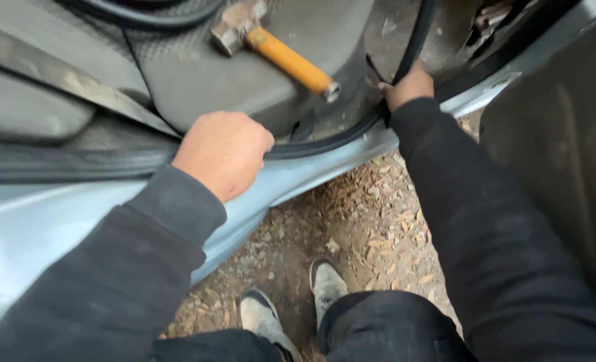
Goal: Replacing the rubber door seal on a vehicle using a hammer to tap it into place.
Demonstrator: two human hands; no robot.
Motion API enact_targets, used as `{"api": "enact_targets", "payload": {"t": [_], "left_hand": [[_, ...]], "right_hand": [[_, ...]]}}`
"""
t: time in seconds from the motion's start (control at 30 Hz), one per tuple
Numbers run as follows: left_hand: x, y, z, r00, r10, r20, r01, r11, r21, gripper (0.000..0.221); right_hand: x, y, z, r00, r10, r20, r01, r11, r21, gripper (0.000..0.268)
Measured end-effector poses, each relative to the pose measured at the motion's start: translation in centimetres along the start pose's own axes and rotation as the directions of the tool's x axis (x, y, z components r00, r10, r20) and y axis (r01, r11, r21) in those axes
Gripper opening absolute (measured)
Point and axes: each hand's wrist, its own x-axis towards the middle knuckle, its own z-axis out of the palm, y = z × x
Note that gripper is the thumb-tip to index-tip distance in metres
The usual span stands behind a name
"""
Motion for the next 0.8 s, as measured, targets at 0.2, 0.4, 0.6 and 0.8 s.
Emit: {"api": "enact_targets", "payload": {"t": [0.2, 0.4, 0.6, 0.8], "left_hand": [[0.1, -0.6, 0.7, 0.995, 0.064, -0.078, -0.063, 0.998, 0.010, 0.009], [0.1, -0.8, 1.1, 0.997, 0.028, -0.071, -0.028, 1.000, 0.002, 0.008], [-0.5, -0.2, -0.7, 0.997, -0.062, 0.036, 0.065, 0.993, -0.100, 0.013], [0.1, -0.6, 0.2, 0.998, -0.059, 0.029, 0.062, 0.990, -0.123, 0.018]], "right_hand": [[-0.5, -5.6, -0.2, 0.813, -0.186, -0.551, 0.332, 0.927, 0.177, 0.028], [-6.0, -27.0, -10.3, 0.762, -0.626, 0.169, 0.633, 0.774, 0.014, 0.042], [-3.0, -25.4, -5.8, 0.760, -0.511, 0.401, 0.591, 0.801, -0.099, 0.045], [-10.9, -20.9, -13.8, 0.743, -0.306, 0.595, -0.174, 0.770, 0.614, 0.020]]}}
